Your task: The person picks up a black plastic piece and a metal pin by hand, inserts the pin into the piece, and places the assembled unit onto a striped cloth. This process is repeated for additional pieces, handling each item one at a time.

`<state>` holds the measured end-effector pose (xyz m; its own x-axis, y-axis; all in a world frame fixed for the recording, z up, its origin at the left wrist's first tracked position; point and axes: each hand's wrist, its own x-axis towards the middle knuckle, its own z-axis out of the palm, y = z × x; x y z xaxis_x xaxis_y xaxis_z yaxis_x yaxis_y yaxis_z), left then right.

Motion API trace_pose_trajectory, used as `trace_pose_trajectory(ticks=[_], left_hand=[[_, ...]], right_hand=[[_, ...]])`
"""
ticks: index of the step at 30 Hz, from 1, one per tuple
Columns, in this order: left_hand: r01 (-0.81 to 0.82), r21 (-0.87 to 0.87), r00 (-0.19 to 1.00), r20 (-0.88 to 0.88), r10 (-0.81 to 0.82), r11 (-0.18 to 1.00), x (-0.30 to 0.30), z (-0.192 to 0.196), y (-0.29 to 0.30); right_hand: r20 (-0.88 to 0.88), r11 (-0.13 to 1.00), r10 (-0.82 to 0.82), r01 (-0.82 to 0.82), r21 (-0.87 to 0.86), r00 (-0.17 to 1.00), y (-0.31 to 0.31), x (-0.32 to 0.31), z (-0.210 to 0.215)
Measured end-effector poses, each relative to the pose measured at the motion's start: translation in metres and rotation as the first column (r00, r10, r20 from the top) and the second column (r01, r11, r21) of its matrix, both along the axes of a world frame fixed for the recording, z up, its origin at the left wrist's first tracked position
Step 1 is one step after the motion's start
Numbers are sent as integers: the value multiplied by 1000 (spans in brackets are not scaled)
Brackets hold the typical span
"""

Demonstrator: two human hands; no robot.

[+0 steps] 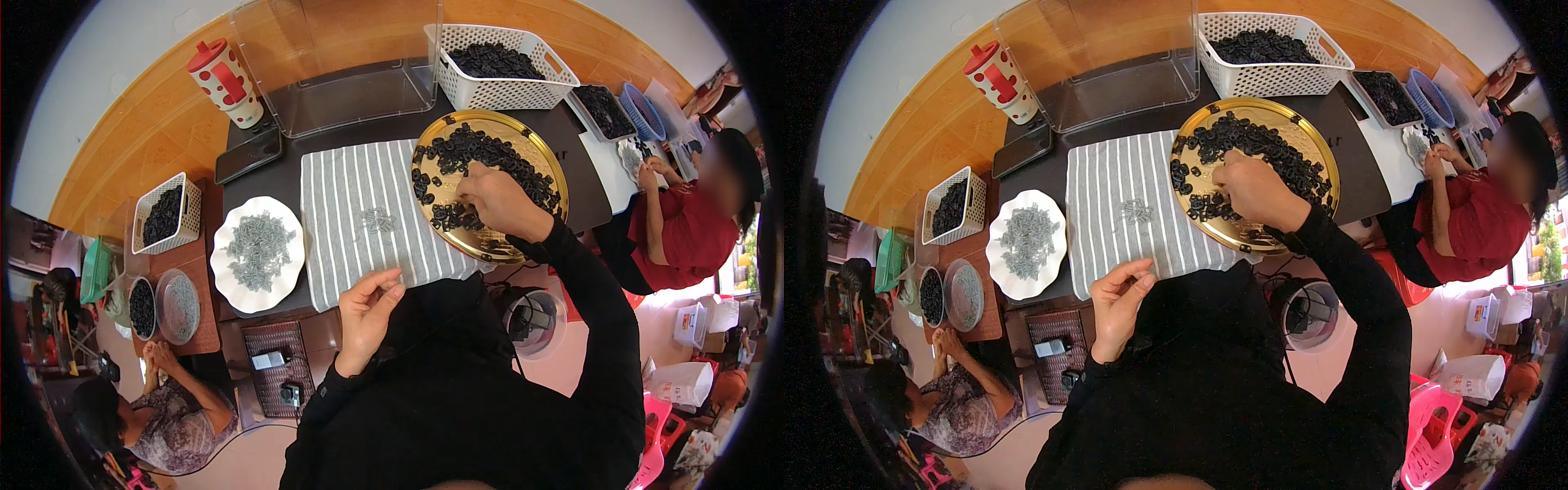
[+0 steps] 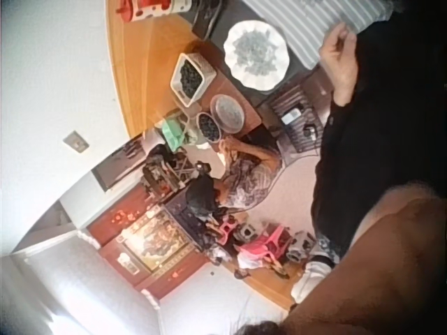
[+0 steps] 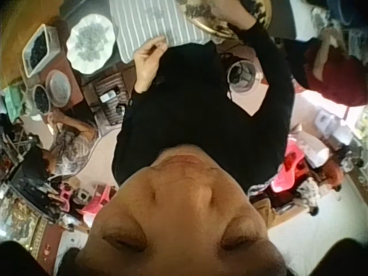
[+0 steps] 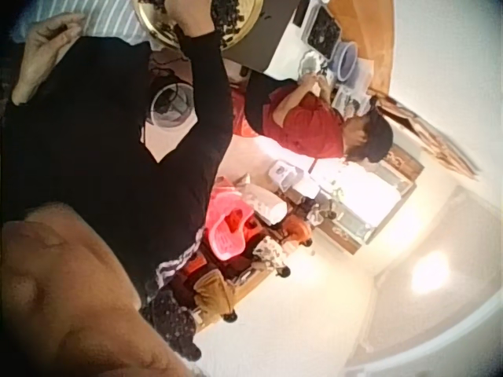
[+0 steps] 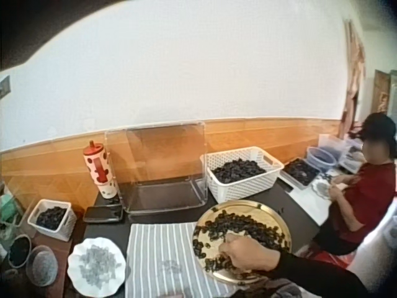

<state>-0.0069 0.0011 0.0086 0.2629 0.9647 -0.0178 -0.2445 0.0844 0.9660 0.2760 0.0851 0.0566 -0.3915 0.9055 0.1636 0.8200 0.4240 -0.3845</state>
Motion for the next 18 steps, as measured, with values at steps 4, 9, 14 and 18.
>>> trace_pose_trajectory(ticks=[4,9,14,18], left_hand=[[-3,-10,1000,-2,3,1000,4,4,-1],[18,11,999,-27,-18,1000,3,3,-2],[21,18,999,-45,-20,1000,5,3,-2],[5,13,1000,-23,-4,1000,5,3,0]], right_hand=[[-13,1000,6,-6,-2,1000,-3,-11,0],[6,993,5,-4,-114,1000,2,-19,-1],[86,994,-2,11,-106,996,4,-18,-7],[134,985,-31,8,171,990,-9,-16,-3]])
